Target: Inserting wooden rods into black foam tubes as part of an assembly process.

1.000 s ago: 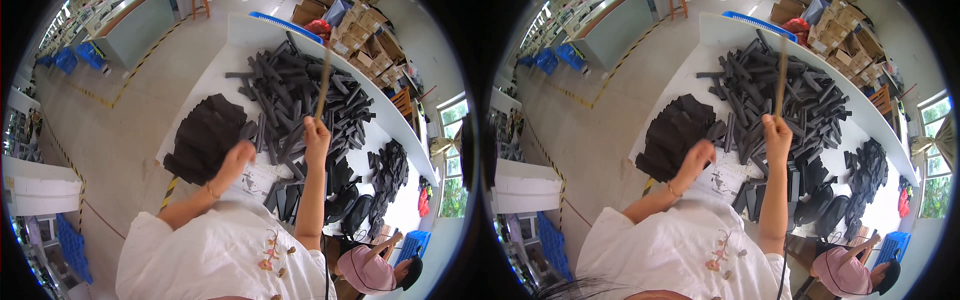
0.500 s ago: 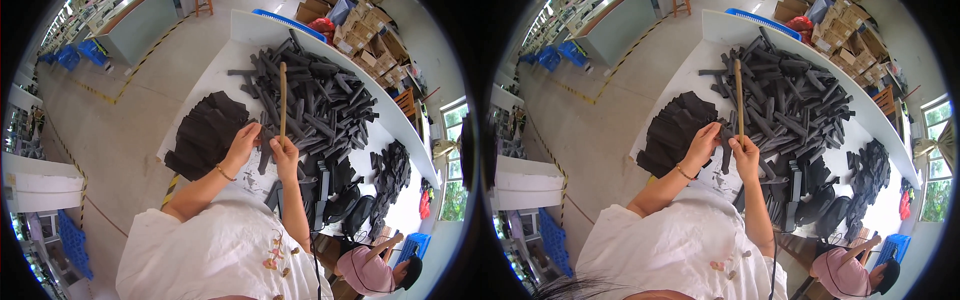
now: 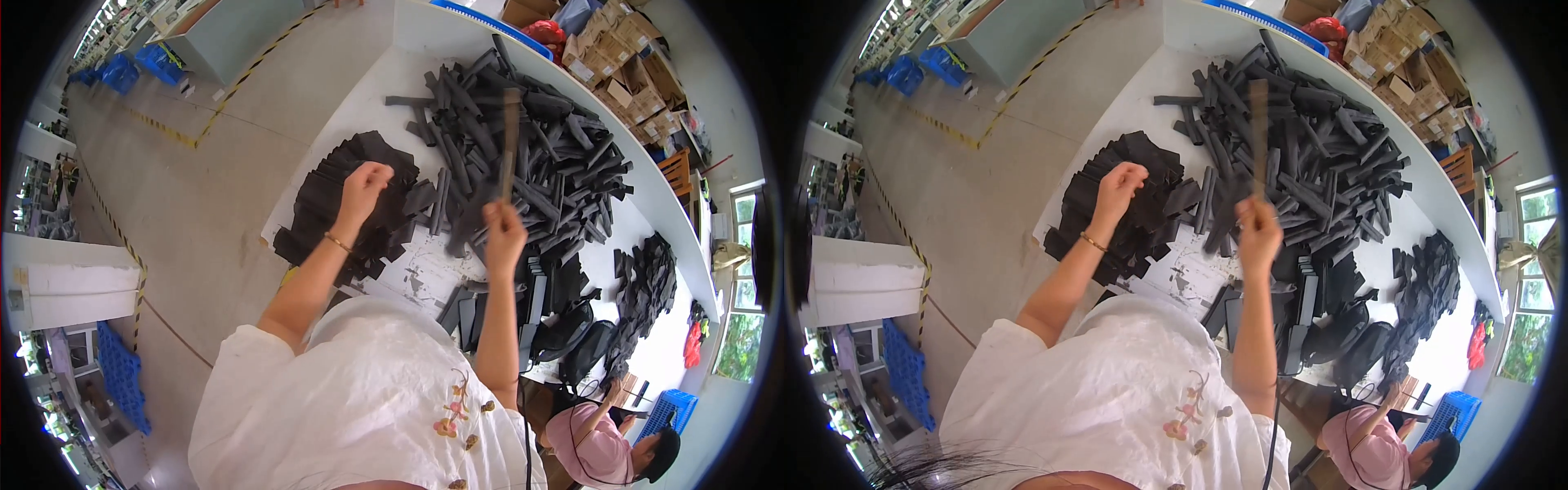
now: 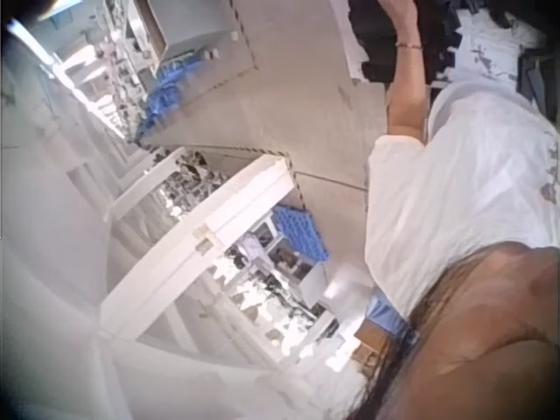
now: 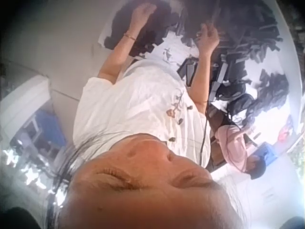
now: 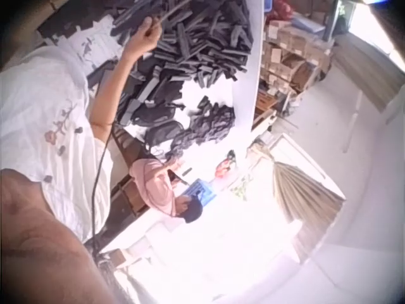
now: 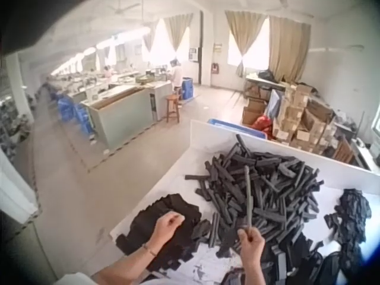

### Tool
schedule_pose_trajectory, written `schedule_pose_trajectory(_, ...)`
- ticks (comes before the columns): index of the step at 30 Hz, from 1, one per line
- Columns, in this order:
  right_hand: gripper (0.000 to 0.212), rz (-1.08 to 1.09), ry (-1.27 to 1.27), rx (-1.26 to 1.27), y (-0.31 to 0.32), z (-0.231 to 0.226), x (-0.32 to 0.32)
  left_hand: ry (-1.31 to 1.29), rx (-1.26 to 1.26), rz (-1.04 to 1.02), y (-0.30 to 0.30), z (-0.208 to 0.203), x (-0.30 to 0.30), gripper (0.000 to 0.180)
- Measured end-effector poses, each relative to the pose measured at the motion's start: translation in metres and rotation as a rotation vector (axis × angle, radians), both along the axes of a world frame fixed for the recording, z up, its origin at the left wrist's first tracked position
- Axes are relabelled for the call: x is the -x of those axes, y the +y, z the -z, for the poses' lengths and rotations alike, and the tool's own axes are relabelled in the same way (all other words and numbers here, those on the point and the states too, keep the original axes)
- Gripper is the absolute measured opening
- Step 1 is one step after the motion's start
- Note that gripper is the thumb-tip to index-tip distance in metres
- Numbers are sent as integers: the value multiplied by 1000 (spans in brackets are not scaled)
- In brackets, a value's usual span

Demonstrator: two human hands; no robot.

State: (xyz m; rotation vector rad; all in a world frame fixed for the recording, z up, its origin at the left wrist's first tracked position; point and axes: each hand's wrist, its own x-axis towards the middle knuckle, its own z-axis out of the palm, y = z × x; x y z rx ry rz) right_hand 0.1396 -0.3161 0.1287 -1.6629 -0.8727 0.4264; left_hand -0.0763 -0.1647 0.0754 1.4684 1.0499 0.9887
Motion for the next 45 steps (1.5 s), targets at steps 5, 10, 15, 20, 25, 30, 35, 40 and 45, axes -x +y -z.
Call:
schedule_pose_trajectory(5, 22, 37, -48, 77, -6, 24, -28, 497, -500, 580, 14, 13, 4, 14)
schedule_pose_trajectory(10, 18, -296, 136, 361, -78, 41, 0, 675, -536, 647, 18, 20, 3, 5)
schedule_pose_trajectory(15, 20, -304, 136, 477, -120, 31, 16, 643, -472, 619, 25, 13, 0, 5)
schedule_pose_trajectory(20, 21, -318, 77, 526, -122, 35, 12, 651, -500, 644, 25, 8, -5, 6)
schedule_pose_trajectory(25, 28, -396, 35, 445, -88, 46, 22, 585, -602, 685, 5, 2, -19, 6)
schedule_pose_trajectory(30, 32, -425, 299, 184, -41, 67, 52, 426, -870, 476, -65, -53, -33, 14)
schedule_pose_trajectory(35, 27, -572, 496, 305, -40, 57, 62, -599, 128, -43, -46, -27, -4, 21)
schedule_pose_trajectory(40, 24, -361, 104, 203, -29, 54, 96, -930, 926, 64, -80, 0, -22, 25)
schedule_pose_trajectory(45, 24, -313, 48, 256, -48, 53, 101, -930, 916, -17, -78, -6, -26, 24)
